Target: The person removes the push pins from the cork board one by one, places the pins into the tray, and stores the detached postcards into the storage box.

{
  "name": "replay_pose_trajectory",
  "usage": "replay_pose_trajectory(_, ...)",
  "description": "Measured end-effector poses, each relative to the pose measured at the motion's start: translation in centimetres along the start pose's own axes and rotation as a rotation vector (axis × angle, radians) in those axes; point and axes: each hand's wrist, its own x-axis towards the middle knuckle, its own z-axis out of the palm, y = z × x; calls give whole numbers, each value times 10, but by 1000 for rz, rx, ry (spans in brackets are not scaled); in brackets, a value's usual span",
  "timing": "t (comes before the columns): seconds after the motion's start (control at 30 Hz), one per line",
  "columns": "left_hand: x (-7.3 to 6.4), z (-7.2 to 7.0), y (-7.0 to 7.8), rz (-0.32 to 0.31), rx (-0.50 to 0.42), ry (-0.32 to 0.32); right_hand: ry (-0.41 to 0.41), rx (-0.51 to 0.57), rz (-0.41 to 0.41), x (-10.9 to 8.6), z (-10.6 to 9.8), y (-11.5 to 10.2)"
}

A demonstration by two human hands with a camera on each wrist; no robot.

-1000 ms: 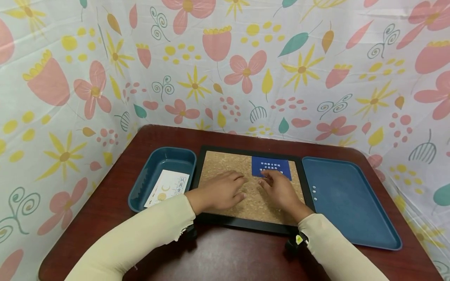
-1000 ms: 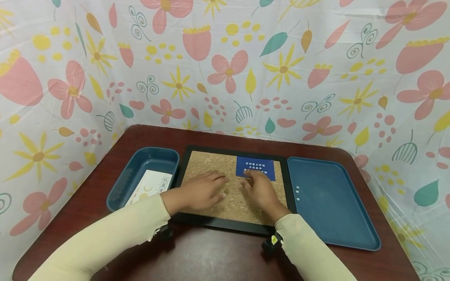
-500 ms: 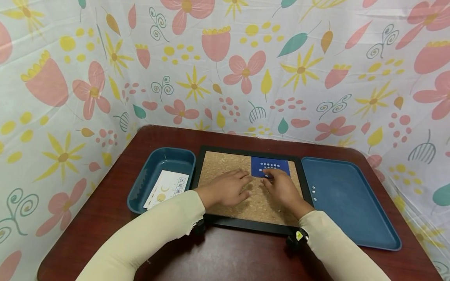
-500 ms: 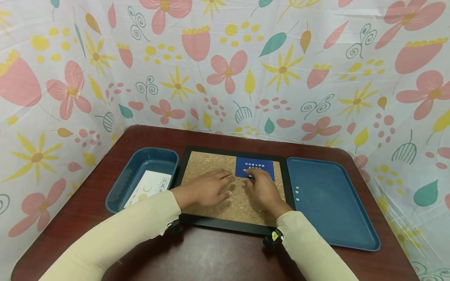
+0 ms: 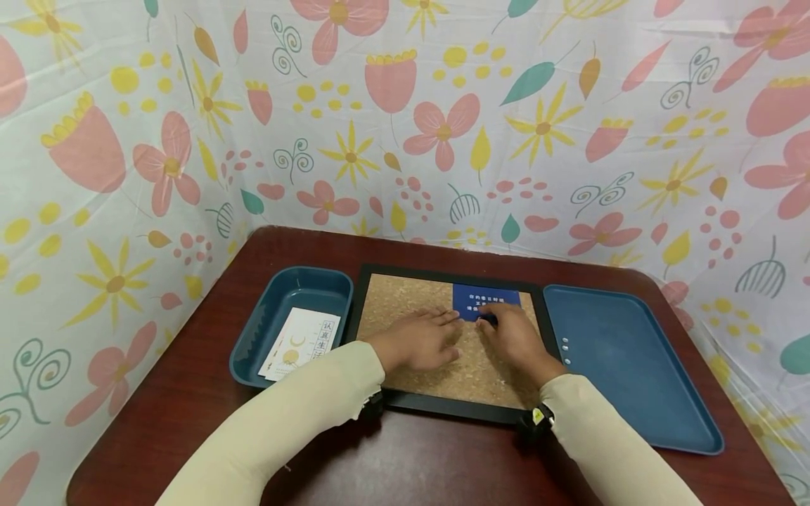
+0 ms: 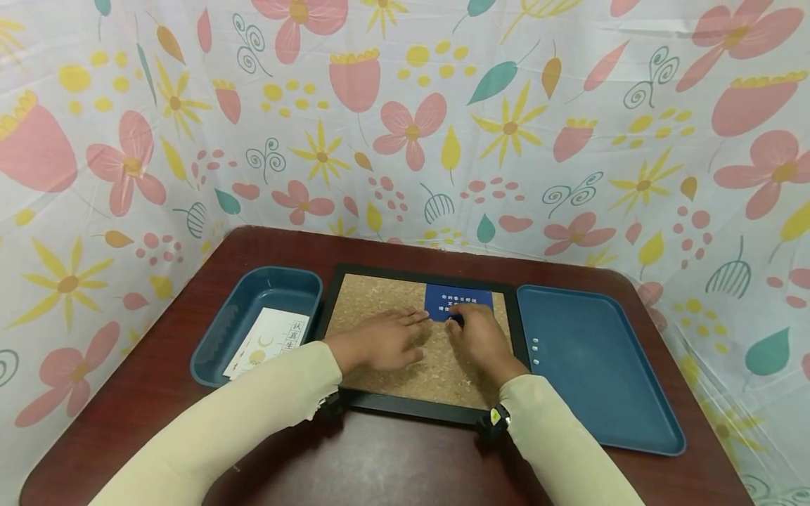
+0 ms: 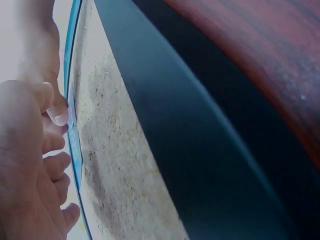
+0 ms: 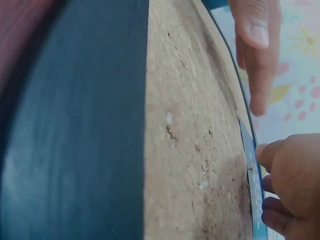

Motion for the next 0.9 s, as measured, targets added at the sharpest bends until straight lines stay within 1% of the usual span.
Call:
replay_pose_trajectory(0.17,8,4,0,-9,-6,-2,-26,-12,23,4,-3,1)
replay_pose_trajectory(0.3,12,5,1,-19,-11,-6,-33,-14,-12,7,-5,3)
replay_pose_trajectory(0.4,15,7,1,-26,-16,-9,-60,-8,-31,10,-6,5)
replay_pose_trajectory(0.47,17,8,1,-30,-21,-7,-89,0,-26,12,-7,5)
replay_pose_trajectory(0.67,19,9,0,-47,-39,5,-161,18,29,17,-12,6)
replay_pose_trajectory(0.77,19,10,0,-51,-46,0,-185,8,50,18,-14,8)
replay_pose_trajectory(0.9,21,10,-1,-50,-61,-13,-198,-16,49,20,-15,10)
